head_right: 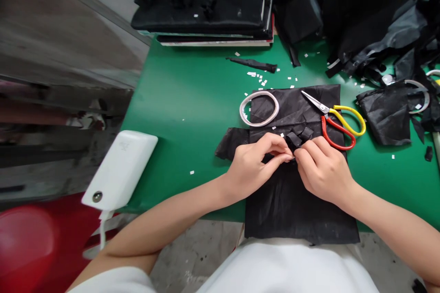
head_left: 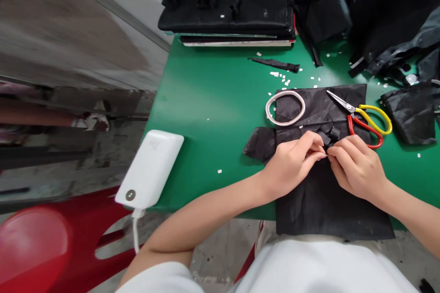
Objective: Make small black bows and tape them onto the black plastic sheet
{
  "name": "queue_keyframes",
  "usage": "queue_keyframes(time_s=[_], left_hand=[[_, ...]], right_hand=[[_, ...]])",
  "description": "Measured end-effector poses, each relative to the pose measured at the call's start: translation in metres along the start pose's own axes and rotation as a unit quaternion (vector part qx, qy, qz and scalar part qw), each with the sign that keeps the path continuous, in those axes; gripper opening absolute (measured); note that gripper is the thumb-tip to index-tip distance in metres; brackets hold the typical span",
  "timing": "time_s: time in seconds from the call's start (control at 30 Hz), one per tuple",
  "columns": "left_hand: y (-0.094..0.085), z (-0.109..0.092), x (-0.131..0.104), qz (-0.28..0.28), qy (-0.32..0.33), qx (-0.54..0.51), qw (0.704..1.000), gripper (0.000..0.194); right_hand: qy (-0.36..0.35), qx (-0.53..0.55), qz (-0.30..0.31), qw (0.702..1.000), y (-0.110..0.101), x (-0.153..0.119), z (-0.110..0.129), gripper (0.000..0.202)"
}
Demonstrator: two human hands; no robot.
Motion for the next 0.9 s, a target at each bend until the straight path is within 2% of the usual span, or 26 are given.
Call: queue_keyframes(time_s=[0.4,0.57,0.8,0.9], left_hand=[[0.005,-0.01,-0.001,0.011,0.038,0.091,0.995,0.01],[0.008,-0.012,-0.004,0.018,0.047,0.115,0.992,0.008],[0.007,-0.01,-0.005,0.014,0.029,0.098,0.995,0.009],[0.006,-0.008,-0.004,0.011,0.021,0.092,0.995,0.009]], right_hand=[[-0.047,-0.096,0.018,0.994,0.004,0.002,0.013,0.023],[-0.046,-0.089,0.017,0.995,0.005,0.001,0.013,0.022],[-0.047,-0.043,0.029,0.998,0.007,0.0,0.012,0.015],[-0.054,-0.052,0.022,0.997,0.006,0.0,0.013,0.018]])
Point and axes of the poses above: each hand's wrist, its own x-axis towards the middle knuckle, its own y-axis out of the palm, z = x × y, the point moved 10 cm from there along x, towards the middle knuckle, and after that the axes turned 7 degrees about z, right-handed, at the moved point
